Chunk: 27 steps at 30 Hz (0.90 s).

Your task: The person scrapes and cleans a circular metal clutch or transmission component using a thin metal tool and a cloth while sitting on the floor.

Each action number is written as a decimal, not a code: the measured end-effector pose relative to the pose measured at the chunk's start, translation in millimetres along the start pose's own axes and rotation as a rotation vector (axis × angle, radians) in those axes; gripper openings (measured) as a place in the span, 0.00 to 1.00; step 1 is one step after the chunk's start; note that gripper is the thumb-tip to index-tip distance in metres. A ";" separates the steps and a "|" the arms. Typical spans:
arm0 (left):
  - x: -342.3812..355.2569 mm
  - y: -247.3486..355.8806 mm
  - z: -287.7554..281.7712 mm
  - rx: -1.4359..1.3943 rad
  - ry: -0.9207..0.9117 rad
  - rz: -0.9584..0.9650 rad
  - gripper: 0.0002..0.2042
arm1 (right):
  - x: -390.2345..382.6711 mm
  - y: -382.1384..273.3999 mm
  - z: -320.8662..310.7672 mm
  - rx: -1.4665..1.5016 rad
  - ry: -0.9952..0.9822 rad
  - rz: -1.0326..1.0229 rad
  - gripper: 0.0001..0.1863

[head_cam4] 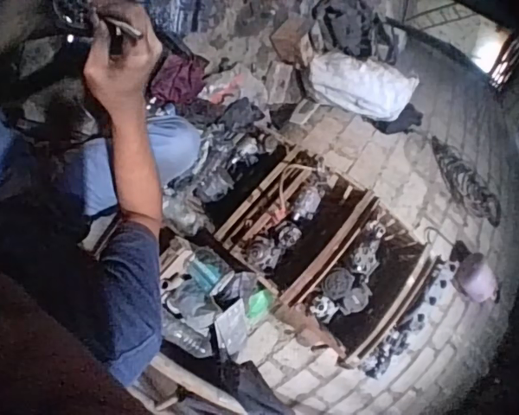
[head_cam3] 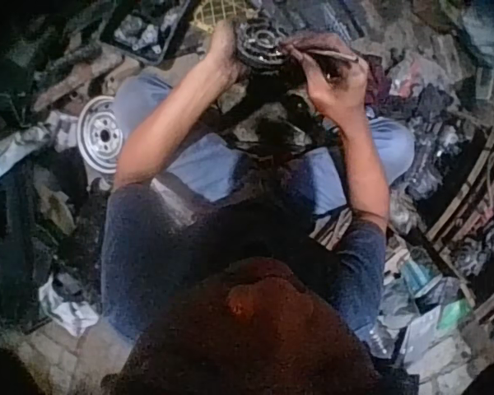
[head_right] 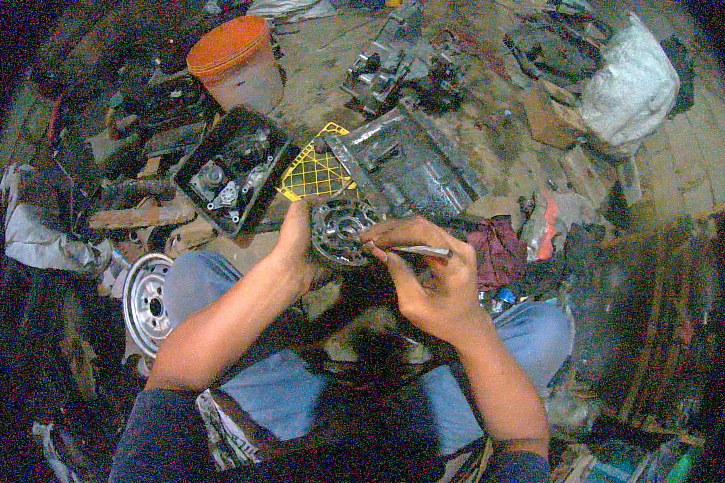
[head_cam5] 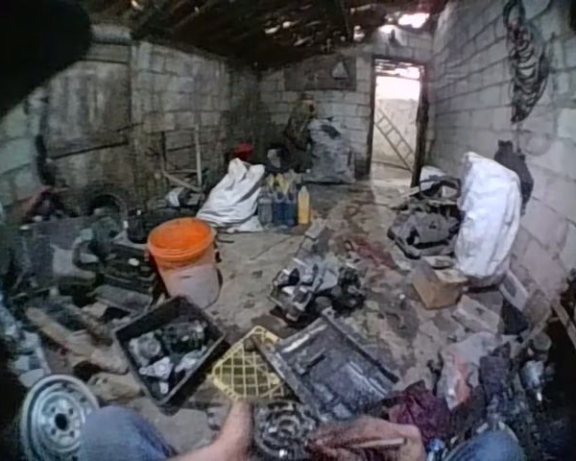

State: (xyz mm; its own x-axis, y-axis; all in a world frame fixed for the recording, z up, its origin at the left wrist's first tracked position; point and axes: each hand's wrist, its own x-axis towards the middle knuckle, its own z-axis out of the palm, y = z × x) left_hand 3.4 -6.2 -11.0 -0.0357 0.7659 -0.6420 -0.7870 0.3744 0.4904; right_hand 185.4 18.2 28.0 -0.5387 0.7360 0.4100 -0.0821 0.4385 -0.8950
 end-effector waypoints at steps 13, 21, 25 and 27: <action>-6.7 6.9 7.0 -0.033 -0.008 -0.041 0.27 | -1.0 -6.2 -1.7 -0.143 -0.059 -0.015 0.07; -4.6 0.0 7.0 0.006 0.008 0.040 0.25 | -0.1 1.6 0.4 -0.252 -0.127 -0.127 0.08; -5.1 2.5 6.4 -0.031 -0.015 0.037 0.24 | 0.8 -5.0 1.9 -0.267 -0.126 -0.094 0.09; -5.8 3.4 6.3 -0.068 -0.024 0.038 0.23 | 1.8 -5.8 2.1 -0.263 -0.139 -0.096 0.10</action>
State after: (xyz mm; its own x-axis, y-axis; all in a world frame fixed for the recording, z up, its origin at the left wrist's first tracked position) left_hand 4.7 -6.0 -1.9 -0.0526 0.7916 -0.6087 -0.8253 0.3088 0.4728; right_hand 183.1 15.9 33.6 -0.6498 0.6151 0.4465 0.0718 0.6345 -0.7696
